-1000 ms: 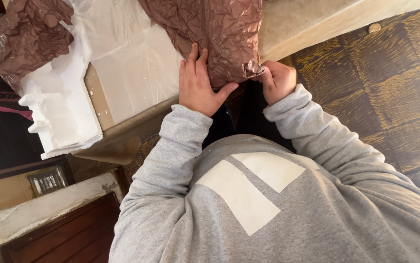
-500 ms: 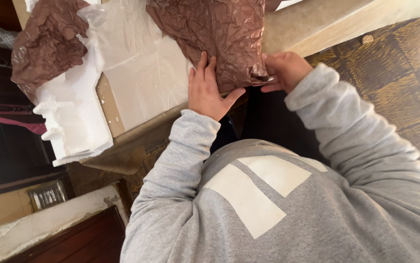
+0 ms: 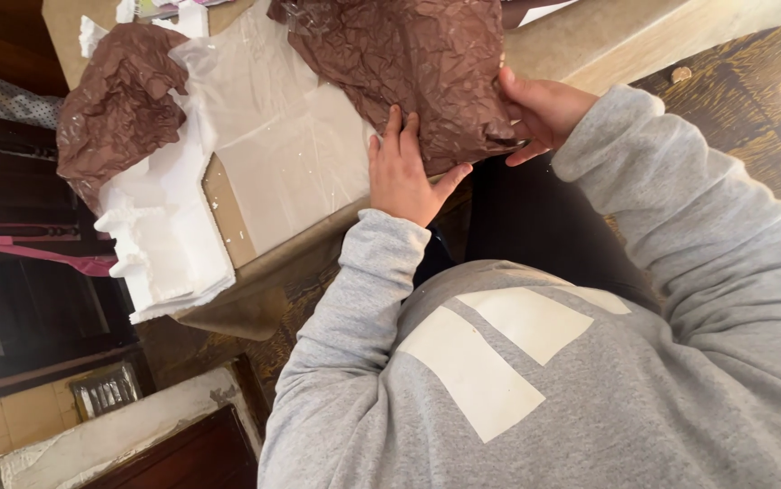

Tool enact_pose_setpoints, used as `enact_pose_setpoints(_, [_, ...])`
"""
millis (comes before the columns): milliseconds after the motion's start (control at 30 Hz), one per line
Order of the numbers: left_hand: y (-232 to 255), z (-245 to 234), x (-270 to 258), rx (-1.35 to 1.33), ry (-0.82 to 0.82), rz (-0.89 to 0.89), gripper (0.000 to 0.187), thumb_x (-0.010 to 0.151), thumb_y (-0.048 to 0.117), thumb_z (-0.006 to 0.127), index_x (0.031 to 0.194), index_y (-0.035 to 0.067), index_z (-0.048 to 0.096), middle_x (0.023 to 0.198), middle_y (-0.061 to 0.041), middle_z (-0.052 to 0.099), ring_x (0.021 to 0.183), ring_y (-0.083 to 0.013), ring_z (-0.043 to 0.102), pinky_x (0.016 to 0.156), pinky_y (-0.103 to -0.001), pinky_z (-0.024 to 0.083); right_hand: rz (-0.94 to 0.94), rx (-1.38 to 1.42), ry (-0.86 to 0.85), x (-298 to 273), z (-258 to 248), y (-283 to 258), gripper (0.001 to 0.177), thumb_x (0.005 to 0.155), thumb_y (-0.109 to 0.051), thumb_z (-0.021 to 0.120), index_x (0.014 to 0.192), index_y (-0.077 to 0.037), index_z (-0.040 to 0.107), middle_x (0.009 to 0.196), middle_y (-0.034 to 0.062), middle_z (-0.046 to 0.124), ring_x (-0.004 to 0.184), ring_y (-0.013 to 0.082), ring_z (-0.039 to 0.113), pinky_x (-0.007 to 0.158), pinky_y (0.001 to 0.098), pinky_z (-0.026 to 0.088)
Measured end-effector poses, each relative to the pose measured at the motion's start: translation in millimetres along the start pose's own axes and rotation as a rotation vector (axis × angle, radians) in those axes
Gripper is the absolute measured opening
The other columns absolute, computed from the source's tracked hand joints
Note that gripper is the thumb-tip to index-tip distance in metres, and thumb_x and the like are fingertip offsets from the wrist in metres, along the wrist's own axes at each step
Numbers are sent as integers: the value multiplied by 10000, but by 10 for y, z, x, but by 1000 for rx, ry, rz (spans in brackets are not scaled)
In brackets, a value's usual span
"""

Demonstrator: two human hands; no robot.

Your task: Wrapping a package with brown paper, styrofoam, and tape at a table.

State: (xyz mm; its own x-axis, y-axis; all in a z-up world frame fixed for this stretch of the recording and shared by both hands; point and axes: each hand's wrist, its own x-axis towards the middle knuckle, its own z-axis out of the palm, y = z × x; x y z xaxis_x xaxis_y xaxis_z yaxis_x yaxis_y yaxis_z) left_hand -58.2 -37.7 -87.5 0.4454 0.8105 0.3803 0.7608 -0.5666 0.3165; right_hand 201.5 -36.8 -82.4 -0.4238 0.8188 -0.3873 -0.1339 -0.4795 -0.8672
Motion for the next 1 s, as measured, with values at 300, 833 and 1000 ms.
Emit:
enact_pose_setpoints(300, [-13,31,2,12,10,-5,987,746,616,829,1409,-41,508,1525,-276,449,1354,-405,511,1175,-603,335,58,-158,131,-7,50,-314,806,884,-673,522,1472,-122,516,1428,73,617,1234,232,634,941,460,565])
enact_pose_setpoints(833, [142,-252,46,70,5,-28,1165,756,750,711,1533,-44,357,1610,-278,337,1470,-440,364,1151,-683,255,-259,-1012,1119,55,-1375,-656,332,1047,-383,692,1195,-90,740,1025,186,736,848,391,676,756,499,551])
enact_pose_setpoints(1000, [245,-689,450,-83,59,103,1021,886,622,712,1583,-21,333,1642,-276,333,1507,-445,363,1213,-613,287,-198,-1246,1256,37,-1552,-758,295,1001,-304,718,1201,-90,754,1014,243,730,864,457,680,773,546,544])
